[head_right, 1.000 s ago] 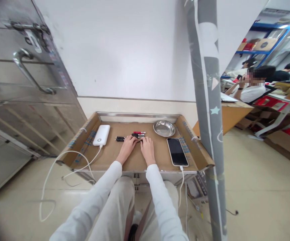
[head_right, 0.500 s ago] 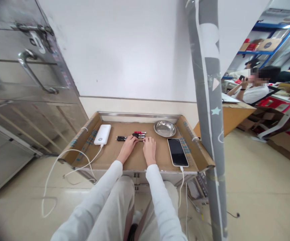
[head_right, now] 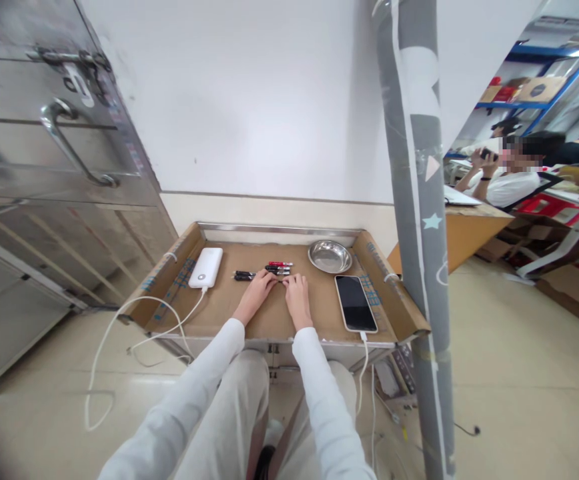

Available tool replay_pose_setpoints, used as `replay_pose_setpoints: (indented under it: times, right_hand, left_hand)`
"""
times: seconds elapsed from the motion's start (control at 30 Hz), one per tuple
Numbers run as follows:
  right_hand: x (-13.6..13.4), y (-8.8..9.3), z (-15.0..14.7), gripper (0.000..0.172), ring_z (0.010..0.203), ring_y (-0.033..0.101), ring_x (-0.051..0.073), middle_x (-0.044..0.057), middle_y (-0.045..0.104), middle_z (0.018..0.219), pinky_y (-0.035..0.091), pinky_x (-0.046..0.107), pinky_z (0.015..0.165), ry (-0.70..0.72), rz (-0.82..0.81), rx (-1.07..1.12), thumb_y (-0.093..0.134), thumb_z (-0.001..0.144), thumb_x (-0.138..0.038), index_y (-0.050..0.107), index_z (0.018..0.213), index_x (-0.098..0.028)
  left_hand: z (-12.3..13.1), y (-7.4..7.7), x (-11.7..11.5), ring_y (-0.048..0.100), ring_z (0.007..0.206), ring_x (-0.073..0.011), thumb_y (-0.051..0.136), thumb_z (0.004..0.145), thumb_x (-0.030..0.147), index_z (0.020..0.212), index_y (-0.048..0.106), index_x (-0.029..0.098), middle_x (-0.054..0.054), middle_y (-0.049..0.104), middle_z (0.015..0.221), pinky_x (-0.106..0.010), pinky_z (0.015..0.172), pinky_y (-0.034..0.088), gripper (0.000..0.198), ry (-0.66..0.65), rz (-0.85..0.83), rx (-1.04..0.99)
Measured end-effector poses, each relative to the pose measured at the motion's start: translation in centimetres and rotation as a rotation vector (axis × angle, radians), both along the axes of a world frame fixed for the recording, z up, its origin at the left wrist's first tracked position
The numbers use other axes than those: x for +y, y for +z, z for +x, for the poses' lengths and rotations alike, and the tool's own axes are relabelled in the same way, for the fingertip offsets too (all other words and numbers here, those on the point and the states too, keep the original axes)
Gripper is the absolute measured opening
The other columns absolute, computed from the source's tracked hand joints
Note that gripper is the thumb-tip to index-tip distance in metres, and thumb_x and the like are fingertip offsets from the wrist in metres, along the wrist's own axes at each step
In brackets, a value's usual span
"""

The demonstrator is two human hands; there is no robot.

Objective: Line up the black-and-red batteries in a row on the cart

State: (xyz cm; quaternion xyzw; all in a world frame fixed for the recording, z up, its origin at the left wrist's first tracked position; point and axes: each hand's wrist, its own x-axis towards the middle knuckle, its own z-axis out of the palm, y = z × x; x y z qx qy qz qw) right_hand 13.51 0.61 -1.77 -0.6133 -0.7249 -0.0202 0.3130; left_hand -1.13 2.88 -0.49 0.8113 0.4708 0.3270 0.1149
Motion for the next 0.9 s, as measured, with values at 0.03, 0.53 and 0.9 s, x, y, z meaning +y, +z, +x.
replay_pose_setpoints:
  times: [0.03, 0.53, 0.9]
  right_hand:
    - [0.0, -0.1, 0.0, 0.024, 0.088, 0.049, 0.021, 0.009, 0.058, 0.094, 0.038, 0.033, 0.083, 0.002, 0.001, -0.001, 0.038, 0.093, -0.02, 0.062, 0.096, -0.017]
    - [-0.9, 1.4, -0.3, 0.031, 0.087, 0.049, 0.021, 0.009, 0.059, 0.092, 0.036, 0.033, 0.083, -0.087, 0.053, -0.009, 0.035, 0.095, -0.028, 0.064, 0.096, -0.019]
    - [-1.4, 1.6, 0.0, 0.038, 0.075, 0.056, 0.019, 0.008, 0.069, 0.087, 0.035, 0.031, 0.076, -0.159, 0.086, 0.062, 0.027, 0.098, -0.032, 0.063, 0.097, -0.018]
  left_hand:
    - [0.0, 0.0, 0.0, 0.056, 0.092, -0.0173, 0.047, 0.09, 0.021, 0.09, 0.06, 0.02, -0.005, 0.056, 0.094, -0.033, 0.087, 0.046, 0.013, -0.01, -0.004, 0.0]
    - [0.2, 0.2, 0.0, 0.046, 0.12, -0.0209, 0.045, 0.088, 0.016, 0.119, 0.05, 0.02, -0.01, 0.055, 0.122, -0.04, 0.101, 0.037, 0.032, -0.037, 0.115, 0.066]
    - [-0.3, 0.5, -2.3, 0.056, 0.093, -0.0205, 0.039, 0.094, 0.028, 0.105, 0.057, 0.018, -0.008, 0.059, 0.099, -0.035, 0.085, 0.042, 0.024, 0.079, 0.158, 0.146]
